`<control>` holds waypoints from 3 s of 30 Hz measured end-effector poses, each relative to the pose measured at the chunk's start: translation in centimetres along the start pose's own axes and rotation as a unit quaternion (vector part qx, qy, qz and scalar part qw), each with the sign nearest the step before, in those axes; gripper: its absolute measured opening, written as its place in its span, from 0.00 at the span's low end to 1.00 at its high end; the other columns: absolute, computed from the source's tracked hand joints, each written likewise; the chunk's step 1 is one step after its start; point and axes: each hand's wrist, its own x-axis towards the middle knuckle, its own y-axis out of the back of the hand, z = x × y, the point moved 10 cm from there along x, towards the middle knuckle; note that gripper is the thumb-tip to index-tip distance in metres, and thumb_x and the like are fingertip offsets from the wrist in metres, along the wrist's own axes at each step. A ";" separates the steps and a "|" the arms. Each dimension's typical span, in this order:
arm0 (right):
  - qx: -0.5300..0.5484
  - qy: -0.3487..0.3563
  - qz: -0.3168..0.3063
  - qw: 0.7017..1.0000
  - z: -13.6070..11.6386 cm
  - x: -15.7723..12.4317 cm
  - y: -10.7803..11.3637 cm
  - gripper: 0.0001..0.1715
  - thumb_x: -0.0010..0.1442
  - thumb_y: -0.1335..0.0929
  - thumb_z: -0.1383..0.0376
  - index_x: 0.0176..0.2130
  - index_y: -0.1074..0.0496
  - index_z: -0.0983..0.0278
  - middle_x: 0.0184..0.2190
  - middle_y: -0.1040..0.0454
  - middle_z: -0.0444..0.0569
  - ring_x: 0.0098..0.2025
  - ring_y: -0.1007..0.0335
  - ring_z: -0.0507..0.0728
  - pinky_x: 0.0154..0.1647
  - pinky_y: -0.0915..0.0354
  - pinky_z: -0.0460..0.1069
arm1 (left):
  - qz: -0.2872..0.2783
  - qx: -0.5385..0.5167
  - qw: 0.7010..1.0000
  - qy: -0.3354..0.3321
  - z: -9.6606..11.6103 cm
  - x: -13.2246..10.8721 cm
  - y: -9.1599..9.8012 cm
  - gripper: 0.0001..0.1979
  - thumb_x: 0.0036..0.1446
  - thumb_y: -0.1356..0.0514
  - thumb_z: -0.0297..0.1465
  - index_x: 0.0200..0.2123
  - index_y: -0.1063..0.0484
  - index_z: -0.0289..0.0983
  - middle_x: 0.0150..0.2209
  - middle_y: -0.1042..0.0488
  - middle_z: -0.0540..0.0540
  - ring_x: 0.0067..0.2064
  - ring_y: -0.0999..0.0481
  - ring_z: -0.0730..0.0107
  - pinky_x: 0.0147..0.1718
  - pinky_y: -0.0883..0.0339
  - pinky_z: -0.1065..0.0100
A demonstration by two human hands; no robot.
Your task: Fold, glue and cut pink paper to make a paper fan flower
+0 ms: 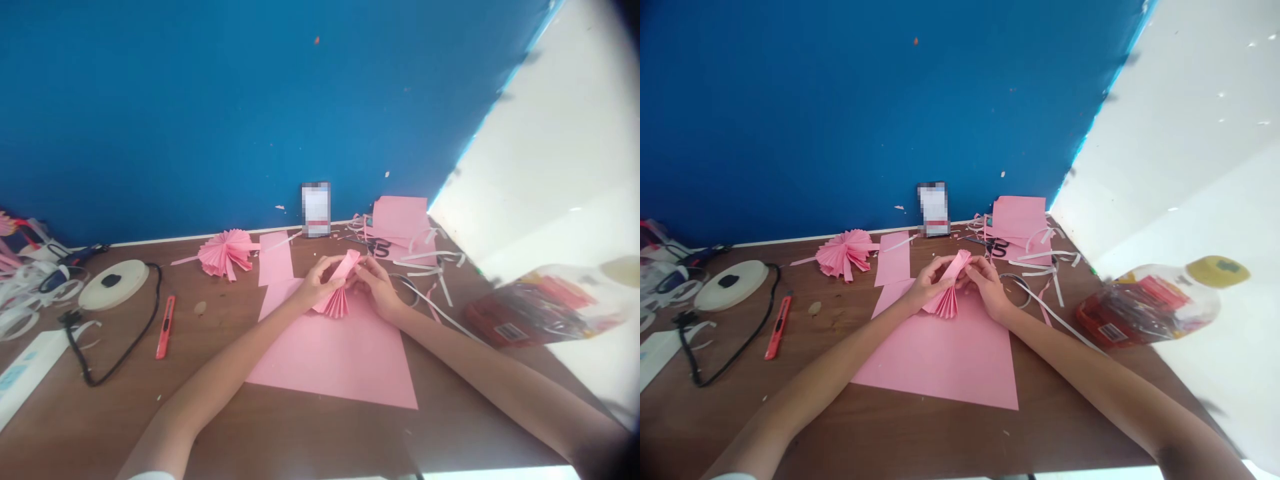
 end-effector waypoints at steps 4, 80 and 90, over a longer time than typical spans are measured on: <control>0.018 -0.003 -0.007 1.000 -0.2 0.0 -0.3 0.17 0.57 0.34 0.55 0.46 0.36 0.56 0.34 0.27 0.44 0.31 0.29 0.53 0.24 0.38 0.46 | 0.024 0.009 1.000 -0.016 0.3 0.0 0.3 0.19 0.58 0.44 0.38 0.51 0.33 0.40 0.51 0.33 0.41 0.54 0.34 0.61 0.54 0.44 0.62; -0.138 0.120 0.118 0.976 -2.8 -1.1 2.0 0.24 0.62 0.40 0.52 0.54 0.43 0.58 0.35 0.24 0.49 0.35 0.29 0.55 0.37 0.33 0.51 | -0.354 -0.264 0.866 0.233 -2.5 -3.9 -5.2 0.44 0.46 0.33 0.28 0.63 0.53 0.40 0.54 0.34 0.33 0.54 0.30 0.56 0.53 0.41 0.53; -0.164 0.135 0.146 0.966 -3.3 -1.4 2.4 0.21 0.63 0.40 0.55 0.53 0.41 0.59 0.33 0.25 0.48 0.35 0.30 0.55 0.41 0.33 0.52 | -0.353 -0.301 0.855 0.232 -2.2 -3.9 -5.3 0.42 0.46 0.33 0.26 0.61 0.52 0.39 0.53 0.33 0.33 0.54 0.30 0.55 0.58 0.49 0.46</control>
